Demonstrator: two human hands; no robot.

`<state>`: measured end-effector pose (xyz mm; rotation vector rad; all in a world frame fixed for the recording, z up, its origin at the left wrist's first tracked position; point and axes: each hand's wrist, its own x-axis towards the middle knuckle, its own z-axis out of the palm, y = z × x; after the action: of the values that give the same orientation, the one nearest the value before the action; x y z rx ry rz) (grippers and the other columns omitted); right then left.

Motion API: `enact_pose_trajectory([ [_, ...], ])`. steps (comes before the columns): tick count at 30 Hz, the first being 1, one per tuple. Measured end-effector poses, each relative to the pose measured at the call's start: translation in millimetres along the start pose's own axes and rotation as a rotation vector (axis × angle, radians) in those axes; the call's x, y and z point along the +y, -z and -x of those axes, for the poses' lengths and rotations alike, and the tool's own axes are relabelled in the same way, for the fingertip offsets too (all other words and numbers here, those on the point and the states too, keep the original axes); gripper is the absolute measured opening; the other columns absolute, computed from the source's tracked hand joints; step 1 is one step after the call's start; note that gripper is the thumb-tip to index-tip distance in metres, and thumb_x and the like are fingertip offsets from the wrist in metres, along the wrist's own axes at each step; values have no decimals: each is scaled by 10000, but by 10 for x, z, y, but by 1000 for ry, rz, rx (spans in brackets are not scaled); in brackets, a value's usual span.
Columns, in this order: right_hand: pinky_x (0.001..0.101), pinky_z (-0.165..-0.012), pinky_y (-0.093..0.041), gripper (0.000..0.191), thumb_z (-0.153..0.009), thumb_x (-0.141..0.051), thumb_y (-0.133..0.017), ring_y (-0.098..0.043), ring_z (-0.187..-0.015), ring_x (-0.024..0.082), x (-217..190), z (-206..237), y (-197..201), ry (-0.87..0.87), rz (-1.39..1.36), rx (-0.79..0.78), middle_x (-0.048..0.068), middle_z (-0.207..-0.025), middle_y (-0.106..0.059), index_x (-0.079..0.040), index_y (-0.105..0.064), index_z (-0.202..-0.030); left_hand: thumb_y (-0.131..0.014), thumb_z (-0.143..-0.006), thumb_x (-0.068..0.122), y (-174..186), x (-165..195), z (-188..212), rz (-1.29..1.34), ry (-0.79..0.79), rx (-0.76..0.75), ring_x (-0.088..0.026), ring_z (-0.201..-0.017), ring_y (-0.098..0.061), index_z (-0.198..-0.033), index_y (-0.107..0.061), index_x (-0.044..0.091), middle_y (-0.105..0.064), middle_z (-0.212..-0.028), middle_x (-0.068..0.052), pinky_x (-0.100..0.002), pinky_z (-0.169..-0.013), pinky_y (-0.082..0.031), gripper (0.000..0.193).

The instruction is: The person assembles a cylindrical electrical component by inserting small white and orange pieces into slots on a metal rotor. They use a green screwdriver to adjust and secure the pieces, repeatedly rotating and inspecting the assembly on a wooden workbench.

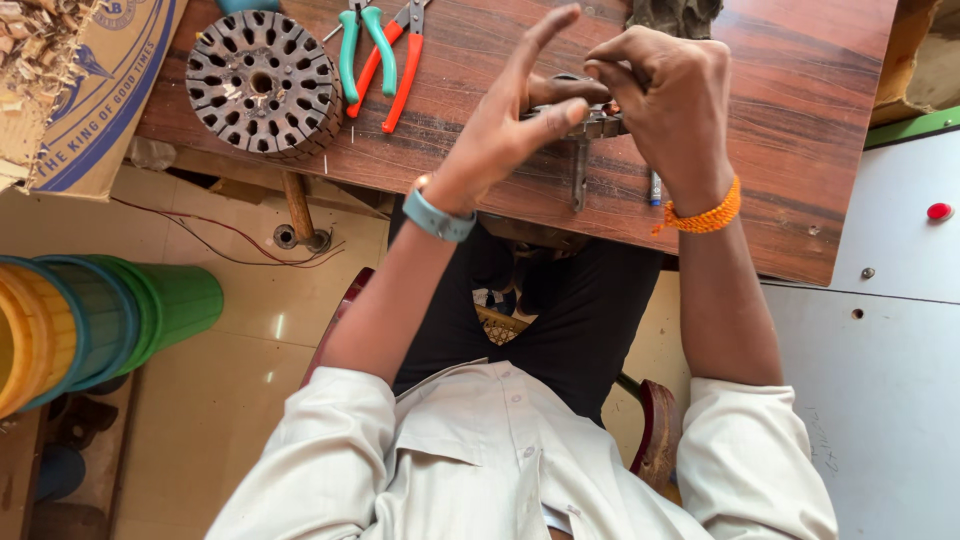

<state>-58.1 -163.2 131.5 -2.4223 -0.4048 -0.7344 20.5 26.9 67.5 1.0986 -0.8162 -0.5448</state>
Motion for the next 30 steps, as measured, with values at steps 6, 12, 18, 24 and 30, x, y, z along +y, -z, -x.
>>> enact_pose_trajectory([
  [6, 257, -558, -314, 87, -1038, -41, -835, -472, -595, 71, -269, 241, -39, -267, 48, 167, 29, -837, -713, -51, -758, -997, -809, -1011, 151, 104, -77, -168, 177, 59, -70, -150, -1105, -722, -1609, -299, 166, -760, -1101, -64, -314, -1012, -573, 786],
  [12, 250, -546, -215, 94, -1000, -71, -810, -339, -584, 32, -752, 596, -333, -559, -101, 379, -60, -685, -515, -9, -750, -963, -803, -1039, 139, 215, -114, -242, 106, -51, -209, -109, -1124, -715, -1520, -399, 151, -697, -1179, -14, -294, -1017, -601, 627],
  [18, 234, -567, -238, 72, -1001, -9, -764, -316, -637, 20, -831, 651, -453, -577, -238, 408, -61, -728, -475, 18, -706, -968, -801, -1046, 166, 245, -116, -274, -26, -96, -229, -102, -1086, -736, -1434, -455, 141, -756, -1093, -21, -268, -916, -570, 521],
  [24, 245, -531, -214, 107, -974, 17, -760, -318, -570, 19, -657, 791, -561, -584, -214, 377, -72, -643, -458, 6, -686, -897, -776, -1087, 221, 221, -122, -263, 39, -116, -211, -88, -1090, -743, -1287, -570, 131, -727, -1097, -8, -247, -965, -610, 301],
  [30, 268, -530, -247, 98, -946, 27, -761, -333, -595, 29, -606, 1101, -555, -685, -156, 335, -49, -630, -419, 9, -674, -905, -885, -853, 325, -56, -67, -92, -617, -360, 65, -107, -924, -617, -1172, -660, 138, -720, -1057, 47, -273, -794, -480, 433],
])
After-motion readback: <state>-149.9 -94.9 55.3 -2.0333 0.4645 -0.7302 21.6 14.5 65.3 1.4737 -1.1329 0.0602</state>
